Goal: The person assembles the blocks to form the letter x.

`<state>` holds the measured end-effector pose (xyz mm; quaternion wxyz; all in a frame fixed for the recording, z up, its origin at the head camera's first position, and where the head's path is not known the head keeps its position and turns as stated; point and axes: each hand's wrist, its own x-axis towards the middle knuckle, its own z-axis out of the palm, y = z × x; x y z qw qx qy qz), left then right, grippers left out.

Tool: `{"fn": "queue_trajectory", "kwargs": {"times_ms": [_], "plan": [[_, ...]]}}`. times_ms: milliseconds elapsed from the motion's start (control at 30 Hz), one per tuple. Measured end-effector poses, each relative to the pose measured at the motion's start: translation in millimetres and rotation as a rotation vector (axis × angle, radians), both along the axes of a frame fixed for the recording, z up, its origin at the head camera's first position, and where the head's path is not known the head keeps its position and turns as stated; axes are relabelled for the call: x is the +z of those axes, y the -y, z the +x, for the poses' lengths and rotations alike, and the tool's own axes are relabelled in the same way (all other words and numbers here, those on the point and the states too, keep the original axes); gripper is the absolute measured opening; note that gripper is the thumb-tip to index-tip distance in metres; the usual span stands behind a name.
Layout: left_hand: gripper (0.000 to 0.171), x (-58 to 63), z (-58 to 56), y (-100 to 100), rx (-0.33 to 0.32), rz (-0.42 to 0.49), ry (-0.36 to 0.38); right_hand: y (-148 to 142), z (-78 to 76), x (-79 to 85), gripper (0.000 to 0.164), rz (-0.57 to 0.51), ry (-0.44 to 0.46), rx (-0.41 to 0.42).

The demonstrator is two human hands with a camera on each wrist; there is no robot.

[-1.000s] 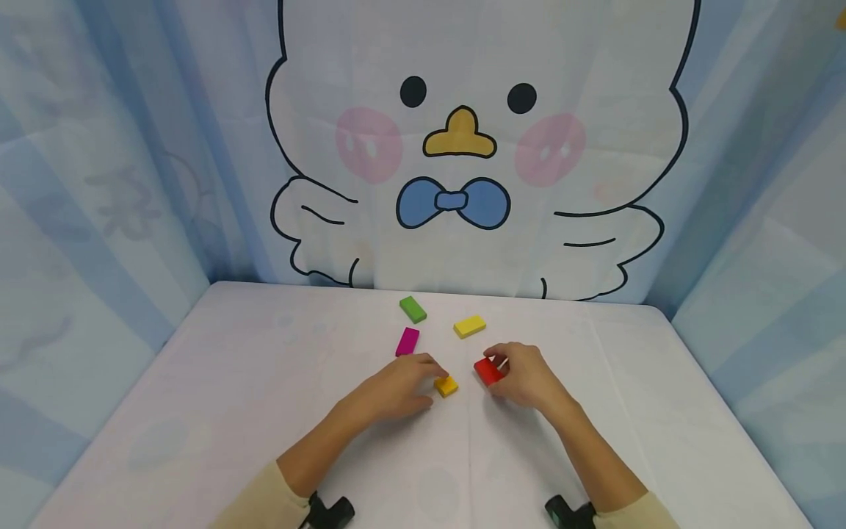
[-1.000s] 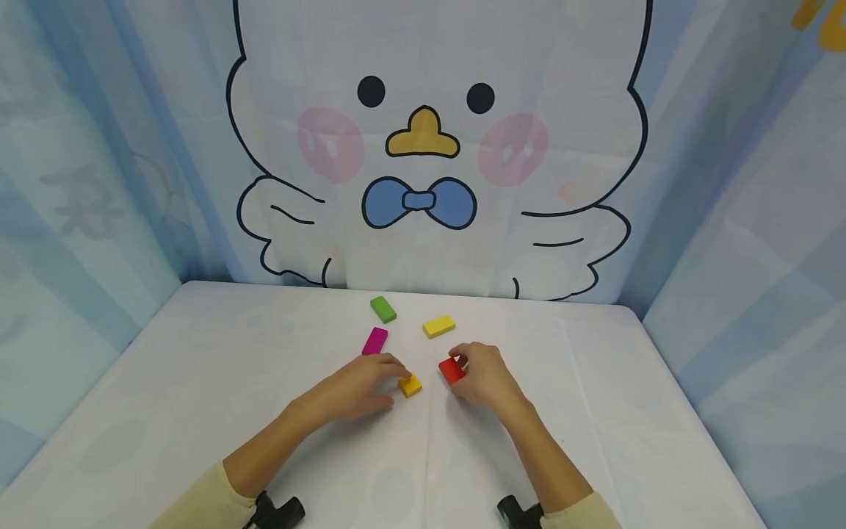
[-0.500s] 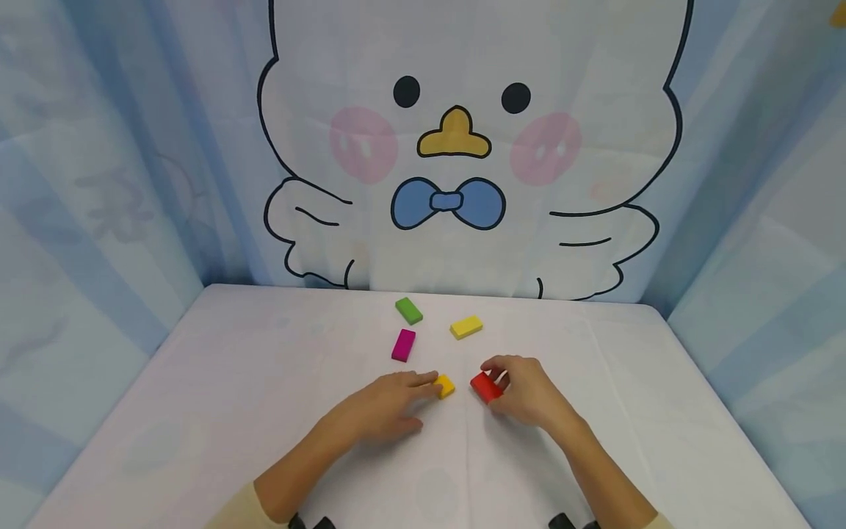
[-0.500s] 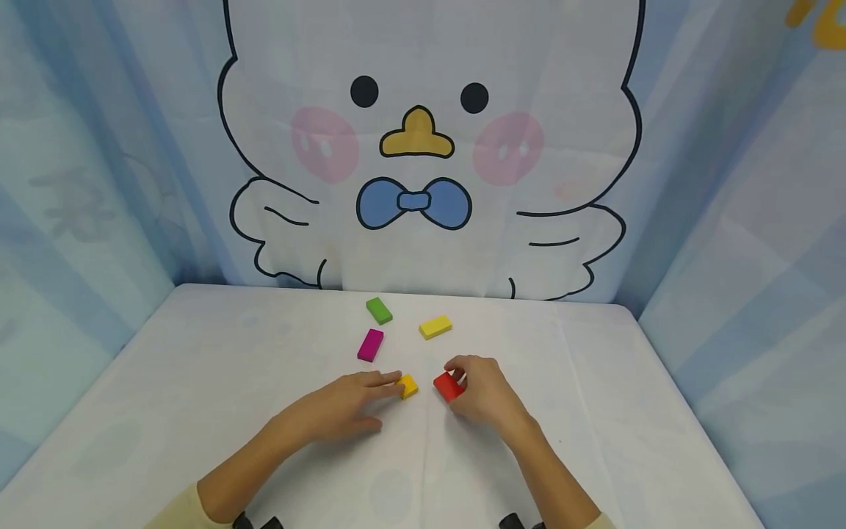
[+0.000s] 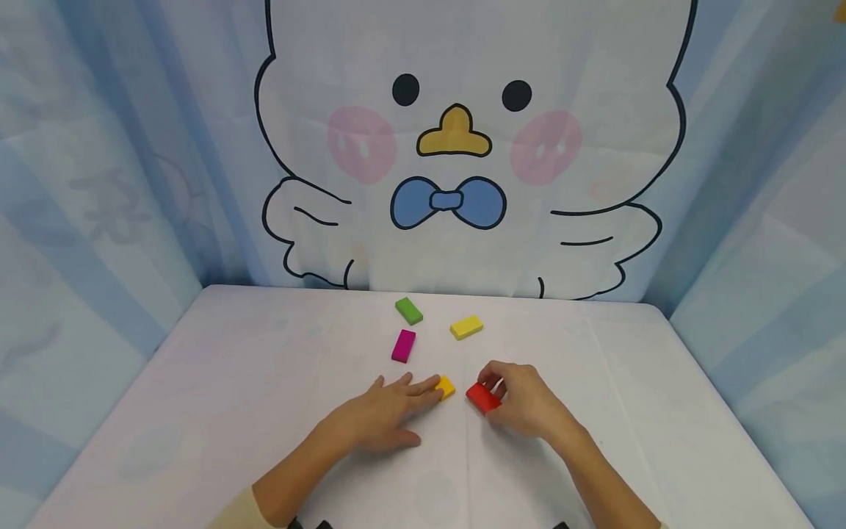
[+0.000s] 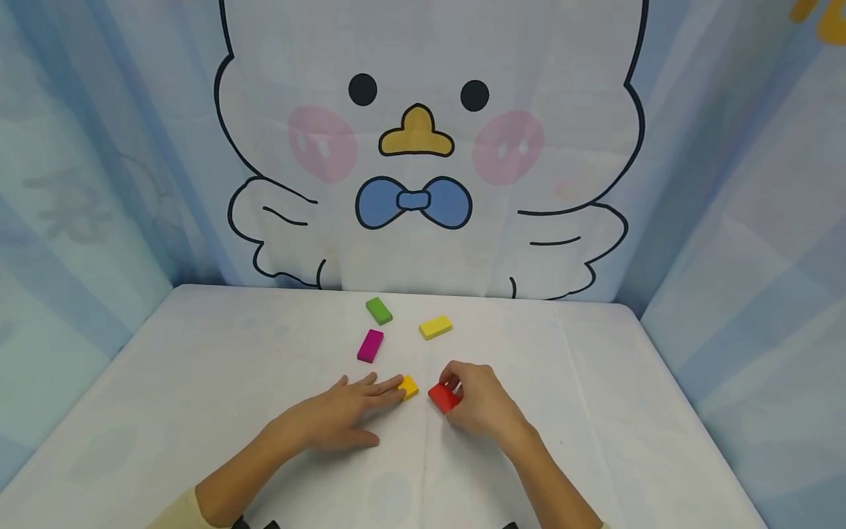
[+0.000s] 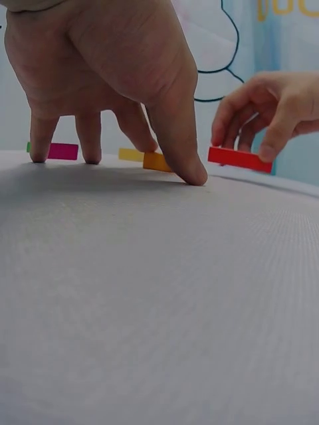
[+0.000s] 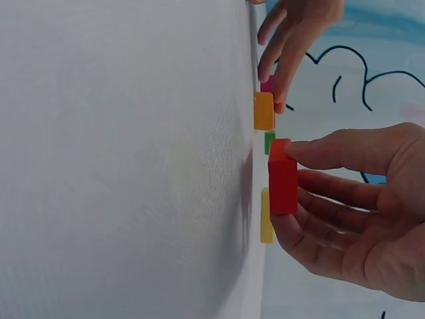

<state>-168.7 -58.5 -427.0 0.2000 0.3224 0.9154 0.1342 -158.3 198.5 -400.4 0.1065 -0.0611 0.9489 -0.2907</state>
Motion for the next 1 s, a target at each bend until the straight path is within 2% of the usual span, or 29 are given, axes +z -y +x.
{"fn": "queue_trajectory", "kwargs": {"times_ms": [200, 667, 1000], "plan": [[0.078, -2.3, 1.4, -0.2, -0.006, 0.005, 0.025, 5.7, 4.2, -2.4, 0.038, -0.017, 0.004, 0.034], [0.078, -1.3, -2.2, 1.9, 0.006, 0.046, 0.050, 11.2, 3.4, -4.8, 0.042, -0.028, 0.048, 0.101], [0.078, -1.3, -2.1, 1.1, 0.007, 0.054, 0.058, -5.4, 2.5, 0.7, 0.036, -0.081, 0.041, 0.264]]}}
